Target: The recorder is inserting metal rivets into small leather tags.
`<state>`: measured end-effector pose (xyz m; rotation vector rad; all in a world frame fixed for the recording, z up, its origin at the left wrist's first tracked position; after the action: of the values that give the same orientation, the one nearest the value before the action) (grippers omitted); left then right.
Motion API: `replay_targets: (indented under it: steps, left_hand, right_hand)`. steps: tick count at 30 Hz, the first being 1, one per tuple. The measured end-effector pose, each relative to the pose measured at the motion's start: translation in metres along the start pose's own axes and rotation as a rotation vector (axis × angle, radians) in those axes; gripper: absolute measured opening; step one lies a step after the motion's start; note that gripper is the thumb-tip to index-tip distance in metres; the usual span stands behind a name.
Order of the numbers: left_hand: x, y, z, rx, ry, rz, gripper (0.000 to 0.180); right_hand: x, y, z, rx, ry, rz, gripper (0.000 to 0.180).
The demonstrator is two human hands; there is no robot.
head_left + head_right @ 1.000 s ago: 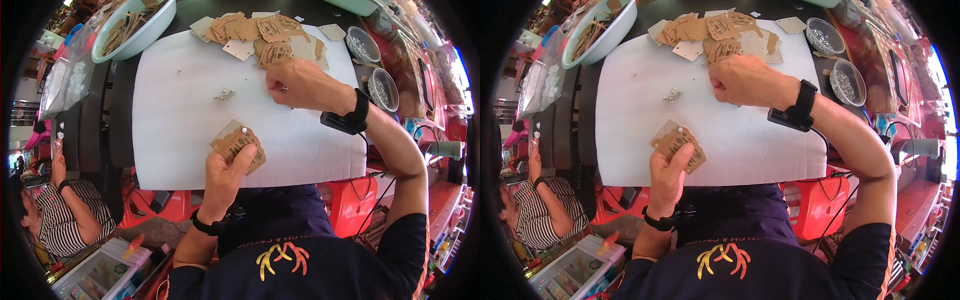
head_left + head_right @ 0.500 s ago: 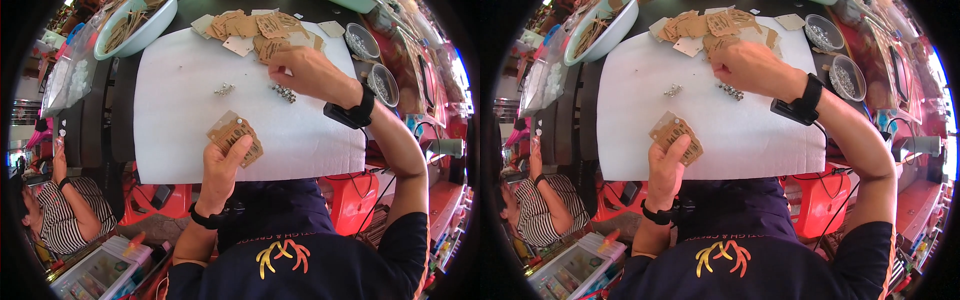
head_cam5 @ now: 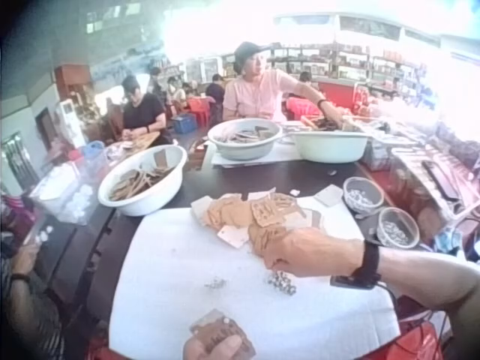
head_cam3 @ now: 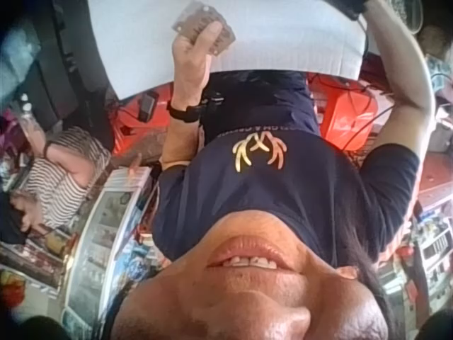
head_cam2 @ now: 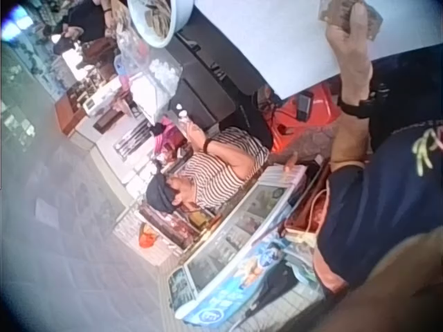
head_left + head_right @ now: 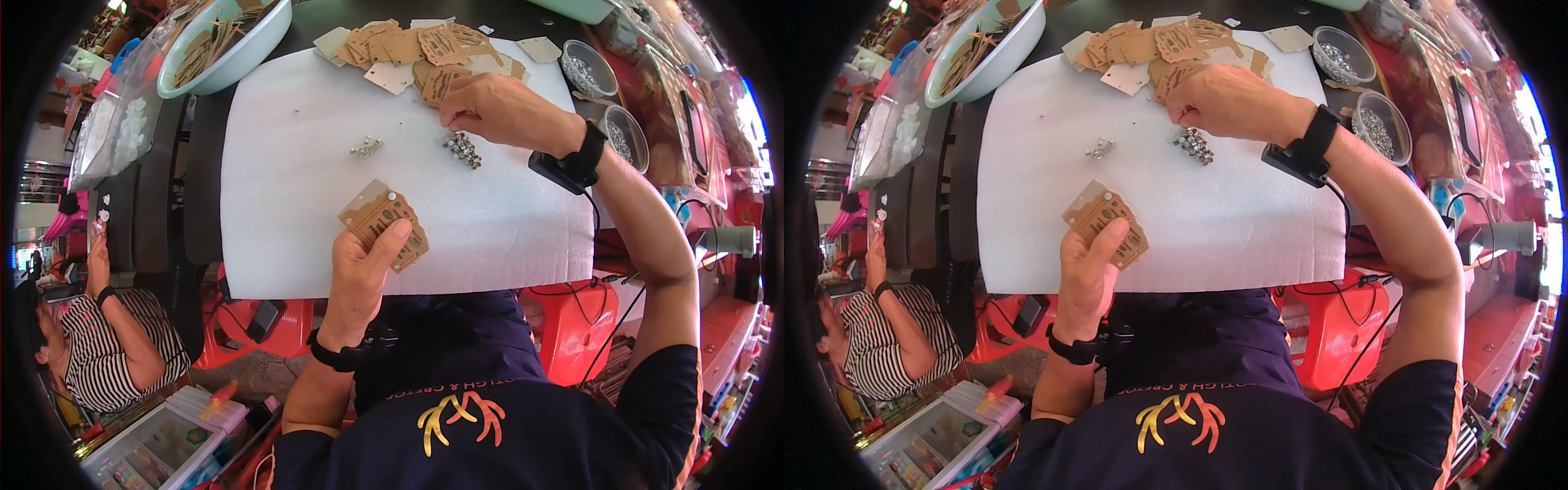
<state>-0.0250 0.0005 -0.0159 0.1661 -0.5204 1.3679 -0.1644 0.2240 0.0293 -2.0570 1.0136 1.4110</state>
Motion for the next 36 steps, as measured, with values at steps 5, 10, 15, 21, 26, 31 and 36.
replay_targets:
  steps: [5, 10, 15, 21, 26, 31, 36]
  left_hand:
    - [-0.001, -0.002, 0.0, -0.001, 0.014, 0.013, 0.02]
    - [0.002, -0.002, 0.0, 0.003, 0.034, 0.016, 0.02]
    - [0.002, -0.001, 0.0, 0.009, 0.045, 0.02, 0.02]
    - [-0.001, 0.0, -0.001, 0.02, 0.112, -0.011, 0.02]
    - [0.002, 0.0, 0.0, 0.013, 0.118, -0.005, 0.02]
    - [0.001, -0.001, -0.001, 0.023, 0.117, -0.004, 0.021]
    - [0.001, 0.001, 0.0, 0.023, 0.107, -0.013, 0.021]
  right_hand:
    - [0.001, 0.002, 0.008, -0.028, -0.022, -0.059, 0.007]
    - [-0.001, -0.006, 0.004, -0.06, -0.098, -0.008, 0.007]
    - [-0.005, -0.021, -0.015, 0.126, 0.07, 0.055, 0.013]
    - [0.006, -0.036, -0.027, 0.052, 0.093, 0.076, 0.015]
    - [0.012, -0.044, -0.037, -0.011, 0.076, 0.094, 0.015]
    - [0.007, -0.057, -0.032, 0.003, 0.067, 0.061, 0.013]
    - [-0.004, -0.067, -0.015, 0.037, 0.027, 0.047, 0.01]
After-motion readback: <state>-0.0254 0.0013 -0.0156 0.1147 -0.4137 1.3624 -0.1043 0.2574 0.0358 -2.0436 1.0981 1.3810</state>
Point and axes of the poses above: each hand's wrist, its own y-axis towards the middle knuckle, its own x-axis out of the palm, z = x × y, the point moved 2 cm from there along y, towards the middle knuckle, and after that the axes turned 1 degree about x, right-handed, at the moved point
